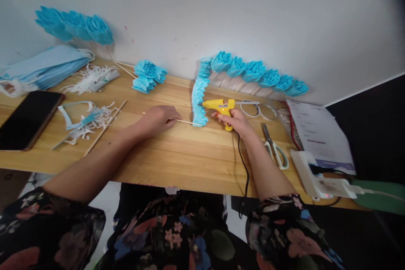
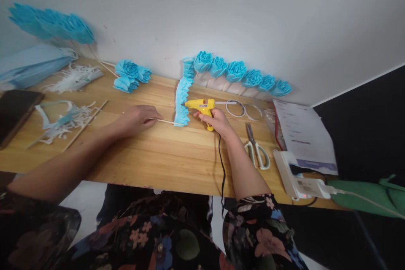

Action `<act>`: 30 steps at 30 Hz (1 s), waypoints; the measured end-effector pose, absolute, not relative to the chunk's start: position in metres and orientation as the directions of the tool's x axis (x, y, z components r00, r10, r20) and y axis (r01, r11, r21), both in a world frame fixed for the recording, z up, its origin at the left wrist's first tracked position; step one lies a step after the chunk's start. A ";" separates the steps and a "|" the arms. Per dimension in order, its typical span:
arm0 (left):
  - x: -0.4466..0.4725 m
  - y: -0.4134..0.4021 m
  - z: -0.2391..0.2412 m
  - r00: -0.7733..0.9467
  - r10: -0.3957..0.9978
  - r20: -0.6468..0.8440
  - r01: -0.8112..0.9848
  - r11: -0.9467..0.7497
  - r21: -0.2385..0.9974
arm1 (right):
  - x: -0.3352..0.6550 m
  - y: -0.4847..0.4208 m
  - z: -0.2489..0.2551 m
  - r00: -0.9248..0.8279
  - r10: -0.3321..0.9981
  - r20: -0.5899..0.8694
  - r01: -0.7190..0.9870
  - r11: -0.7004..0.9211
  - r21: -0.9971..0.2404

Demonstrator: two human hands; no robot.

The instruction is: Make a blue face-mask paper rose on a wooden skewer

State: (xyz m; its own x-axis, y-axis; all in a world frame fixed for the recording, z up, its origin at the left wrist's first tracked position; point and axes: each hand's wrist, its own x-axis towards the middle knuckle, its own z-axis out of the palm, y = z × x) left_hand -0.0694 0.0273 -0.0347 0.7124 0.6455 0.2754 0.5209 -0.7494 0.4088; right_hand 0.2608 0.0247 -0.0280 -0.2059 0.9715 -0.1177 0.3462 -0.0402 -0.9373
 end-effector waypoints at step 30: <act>-0.073 0.030 -0.030 0.719 0.648 0.251 0.514 -0.740 0.434 | 0.272 0.025 -0.020 -0.272 0.952 -0.142 0.274 -0.066 -0.960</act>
